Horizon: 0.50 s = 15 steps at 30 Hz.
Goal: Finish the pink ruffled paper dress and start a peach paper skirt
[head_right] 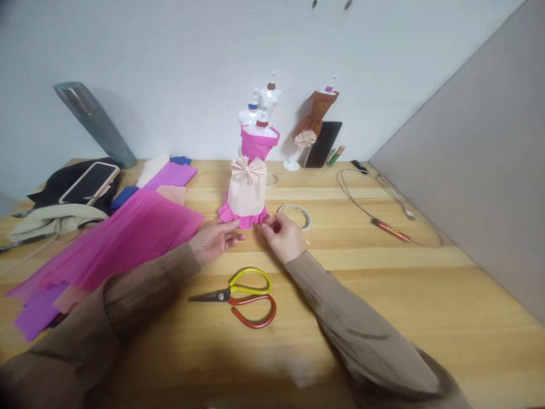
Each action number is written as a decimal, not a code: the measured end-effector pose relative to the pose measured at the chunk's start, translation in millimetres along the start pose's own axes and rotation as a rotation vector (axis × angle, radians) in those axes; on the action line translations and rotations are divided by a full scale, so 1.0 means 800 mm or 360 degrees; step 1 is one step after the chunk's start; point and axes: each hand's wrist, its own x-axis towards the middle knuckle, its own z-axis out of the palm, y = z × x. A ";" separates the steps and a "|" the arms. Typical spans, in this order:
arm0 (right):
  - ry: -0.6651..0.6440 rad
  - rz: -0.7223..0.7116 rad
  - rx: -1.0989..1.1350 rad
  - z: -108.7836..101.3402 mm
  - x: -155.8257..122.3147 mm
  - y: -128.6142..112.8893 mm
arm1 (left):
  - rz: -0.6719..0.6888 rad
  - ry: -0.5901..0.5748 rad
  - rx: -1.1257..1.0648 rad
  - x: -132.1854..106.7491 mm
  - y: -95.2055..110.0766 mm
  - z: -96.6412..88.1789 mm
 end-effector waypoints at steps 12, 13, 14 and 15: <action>0.0079 -0.0145 -0.0060 0.002 0.004 0.003 | -0.0096 -0.0151 -0.0109 0.016 -0.003 -0.001; 0.0089 -0.0170 -0.0072 0.001 0.003 0.002 | -0.0096 -0.0159 -0.0108 0.016 -0.003 -0.002; 0.0093 -0.0197 -0.0089 -0.001 0.001 0.002 | -0.0098 -0.0172 -0.0107 0.017 -0.003 -0.002; 0.0087 -0.0227 -0.0113 -0.002 0.000 0.000 | -0.0102 -0.0179 -0.0104 0.017 -0.003 -0.003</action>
